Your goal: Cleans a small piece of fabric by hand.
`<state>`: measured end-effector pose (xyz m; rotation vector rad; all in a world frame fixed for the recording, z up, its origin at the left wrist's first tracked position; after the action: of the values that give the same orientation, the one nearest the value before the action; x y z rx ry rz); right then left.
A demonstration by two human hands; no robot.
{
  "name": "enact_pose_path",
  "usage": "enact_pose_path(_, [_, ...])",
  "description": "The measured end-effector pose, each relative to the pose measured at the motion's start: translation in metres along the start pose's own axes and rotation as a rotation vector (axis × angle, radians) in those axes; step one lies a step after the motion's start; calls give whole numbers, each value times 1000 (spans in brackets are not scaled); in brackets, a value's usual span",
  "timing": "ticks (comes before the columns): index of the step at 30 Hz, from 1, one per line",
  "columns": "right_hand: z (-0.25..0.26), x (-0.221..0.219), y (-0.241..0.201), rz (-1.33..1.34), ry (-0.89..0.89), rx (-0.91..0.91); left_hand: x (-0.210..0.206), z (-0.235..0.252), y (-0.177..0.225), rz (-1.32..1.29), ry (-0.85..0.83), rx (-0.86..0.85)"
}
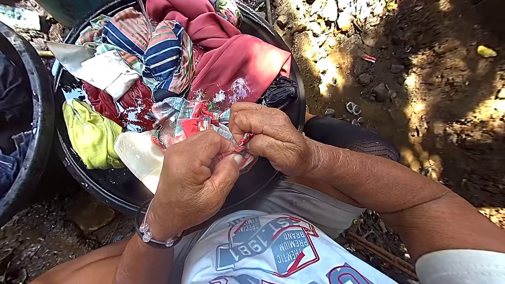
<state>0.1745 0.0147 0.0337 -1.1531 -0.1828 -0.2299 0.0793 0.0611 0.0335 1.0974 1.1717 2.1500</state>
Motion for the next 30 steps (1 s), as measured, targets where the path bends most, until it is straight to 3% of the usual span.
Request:
enact_pose_path(13, [1,-11,-6,-31,-121,-4,2,-3,-8,-24,6,38])
enact_pose_path(23, [2,1,-4,-20,4,6,3,-2,-13,-102,10,60])
enact_pose_path(30, [2,-1,0,-143,-25,-35,1,0,-9,-3,57,30])
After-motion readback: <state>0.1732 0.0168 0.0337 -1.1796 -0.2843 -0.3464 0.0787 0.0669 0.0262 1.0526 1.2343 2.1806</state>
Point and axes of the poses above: each hand's wrist, its own z-axis towards the middle knuckle, its own x-axis out of the back of the hand, y = z × x, the point moved 10 cm from there along z, towards the middle knuckle, and after that the axes turned 9 degrees about z, right-handed, at the moved point
